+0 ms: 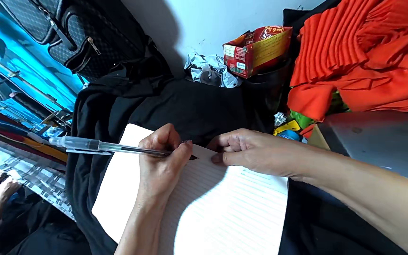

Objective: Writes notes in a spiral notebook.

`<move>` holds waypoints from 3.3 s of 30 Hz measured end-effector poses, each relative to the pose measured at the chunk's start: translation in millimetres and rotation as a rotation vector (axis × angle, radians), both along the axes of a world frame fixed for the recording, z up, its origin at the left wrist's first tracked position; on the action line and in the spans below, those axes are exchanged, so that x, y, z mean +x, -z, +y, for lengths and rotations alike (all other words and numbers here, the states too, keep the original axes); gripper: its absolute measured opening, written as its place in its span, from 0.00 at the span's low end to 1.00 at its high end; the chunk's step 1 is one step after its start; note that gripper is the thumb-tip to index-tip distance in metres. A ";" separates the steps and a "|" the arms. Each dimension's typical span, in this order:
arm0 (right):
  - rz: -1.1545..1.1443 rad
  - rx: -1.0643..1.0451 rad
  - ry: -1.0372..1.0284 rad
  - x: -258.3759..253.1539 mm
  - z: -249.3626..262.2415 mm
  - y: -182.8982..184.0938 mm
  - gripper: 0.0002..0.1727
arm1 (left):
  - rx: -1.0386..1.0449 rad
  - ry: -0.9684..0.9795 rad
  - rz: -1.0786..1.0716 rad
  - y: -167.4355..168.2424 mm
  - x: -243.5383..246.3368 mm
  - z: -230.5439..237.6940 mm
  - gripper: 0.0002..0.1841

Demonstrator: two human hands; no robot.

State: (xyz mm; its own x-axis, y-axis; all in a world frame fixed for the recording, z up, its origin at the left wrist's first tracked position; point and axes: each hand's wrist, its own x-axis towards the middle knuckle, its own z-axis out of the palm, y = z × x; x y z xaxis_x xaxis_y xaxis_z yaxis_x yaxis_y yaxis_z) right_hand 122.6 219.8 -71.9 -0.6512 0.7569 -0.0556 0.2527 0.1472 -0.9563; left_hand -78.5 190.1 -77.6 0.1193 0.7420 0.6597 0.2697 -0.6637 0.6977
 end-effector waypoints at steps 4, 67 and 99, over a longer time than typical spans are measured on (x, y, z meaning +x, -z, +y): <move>0.028 -0.013 -0.003 0.0 0.5 1.2 0.07 | 0.009 -0.104 0.102 -0.1 6.9 -0.7 0.16; -0.048 0.104 0.053 -2.3 0.8 4.4 0.09 | 0.066 0.020 -0.164 -0.5 -0.9 2.1 0.15; -0.169 0.120 0.070 -1.2 -19.1 -17.7 0.10 | 0.025 0.043 -0.165 -0.3 0.9 0.6 0.09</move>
State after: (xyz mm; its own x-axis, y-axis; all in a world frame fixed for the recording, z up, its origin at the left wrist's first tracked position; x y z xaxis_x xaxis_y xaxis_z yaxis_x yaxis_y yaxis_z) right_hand 121.4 200.6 -54.2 -0.5857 0.8078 -0.0660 0.4218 0.2342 -0.8759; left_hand -77.6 190.7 -77.4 0.0393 0.7218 0.6910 0.1238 -0.6897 0.7134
